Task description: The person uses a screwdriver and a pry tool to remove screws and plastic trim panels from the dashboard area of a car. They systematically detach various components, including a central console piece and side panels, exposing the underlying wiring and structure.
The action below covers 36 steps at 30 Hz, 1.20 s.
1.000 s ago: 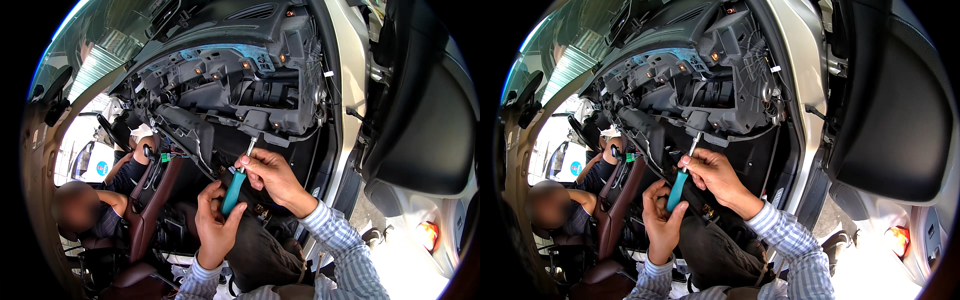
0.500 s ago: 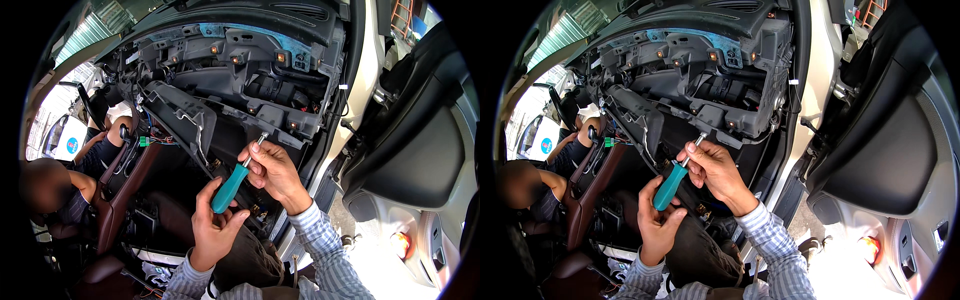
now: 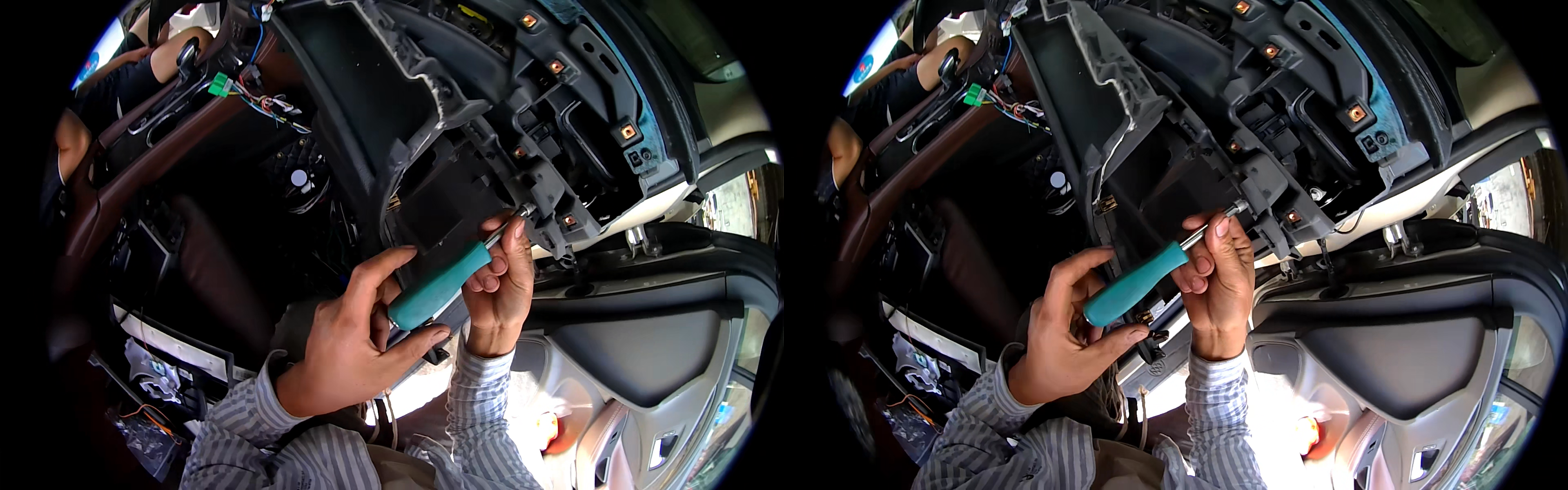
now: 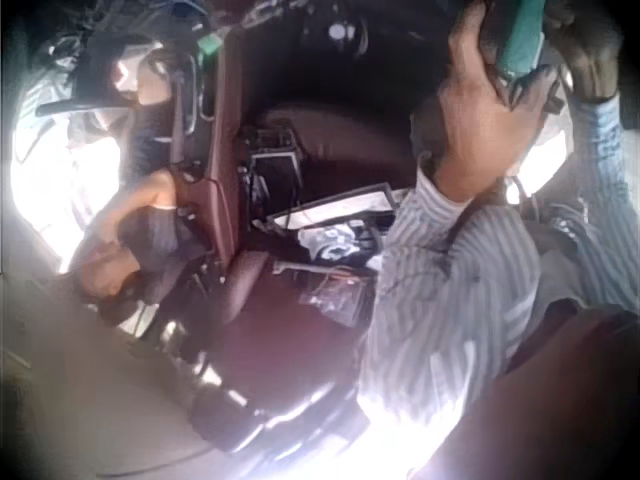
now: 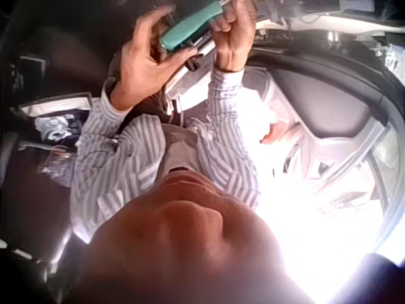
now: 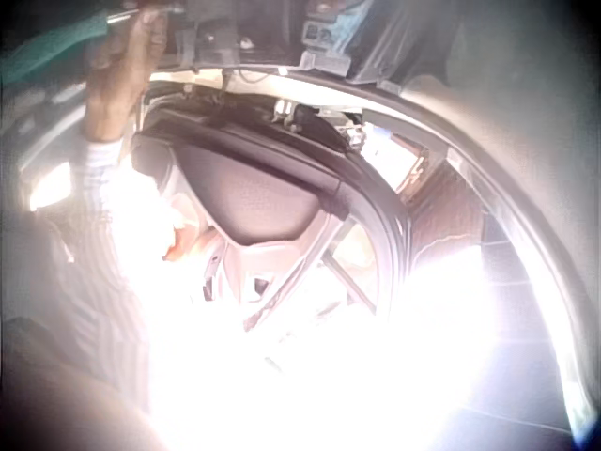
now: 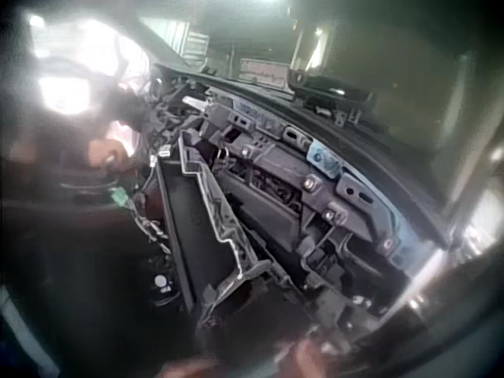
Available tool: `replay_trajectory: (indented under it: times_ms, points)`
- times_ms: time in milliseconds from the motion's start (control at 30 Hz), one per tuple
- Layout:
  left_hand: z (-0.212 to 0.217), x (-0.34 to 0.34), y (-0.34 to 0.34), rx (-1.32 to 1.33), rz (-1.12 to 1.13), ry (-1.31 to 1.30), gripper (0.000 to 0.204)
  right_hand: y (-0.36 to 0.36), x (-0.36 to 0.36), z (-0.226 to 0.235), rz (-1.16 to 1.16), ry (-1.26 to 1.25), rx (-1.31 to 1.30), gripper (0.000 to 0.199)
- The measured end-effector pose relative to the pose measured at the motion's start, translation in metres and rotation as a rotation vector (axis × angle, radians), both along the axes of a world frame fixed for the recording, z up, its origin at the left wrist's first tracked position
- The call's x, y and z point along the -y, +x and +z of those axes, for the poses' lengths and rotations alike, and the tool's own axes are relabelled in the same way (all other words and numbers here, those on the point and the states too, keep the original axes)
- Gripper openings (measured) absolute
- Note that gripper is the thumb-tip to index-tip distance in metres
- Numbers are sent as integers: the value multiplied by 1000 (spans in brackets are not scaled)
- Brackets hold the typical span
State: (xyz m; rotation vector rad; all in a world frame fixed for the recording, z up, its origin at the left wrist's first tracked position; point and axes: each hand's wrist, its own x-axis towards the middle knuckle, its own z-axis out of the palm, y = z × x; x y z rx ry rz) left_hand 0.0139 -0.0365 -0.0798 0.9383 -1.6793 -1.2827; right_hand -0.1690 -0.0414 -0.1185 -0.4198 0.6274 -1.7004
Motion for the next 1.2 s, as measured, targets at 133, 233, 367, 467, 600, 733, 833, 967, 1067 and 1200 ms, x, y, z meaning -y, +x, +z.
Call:
replay_trajectory:
  times_ms: [133,233,367,467,600,733,833,967,1067,1200]
  points:
    - [-25,7,0,57,64,-335,37,9,7,3,-7,-66,1,32]
    - [-23,11,6,152,-99,-308,34,5,1,4,68,-118,32,38]
    - [-27,12,4,103,-41,-282,33,1,-2,2,137,-145,95,37]
    - [-22,13,2,75,147,-400,34,2,0,0,155,-152,107,37]
    - [-19,17,12,119,-58,-233,38,5,3,-6,105,-128,-50,40]
    - [-21,17,12,54,-74,-181,39,3,3,0,137,-158,0,40]
    - [-16,15,8,60,77,-340,37,0,1,7,167,-74,124,39]
    - [-20,22,4,85,85,-469,45,8,6,6,38,-57,82,40]
    - [-15,26,13,104,-60,-110,36,10,1,5,72,-76,72,43]
    - [-13,28,12,102,-81,-168,37,0,-1,1,98,-71,17,33]
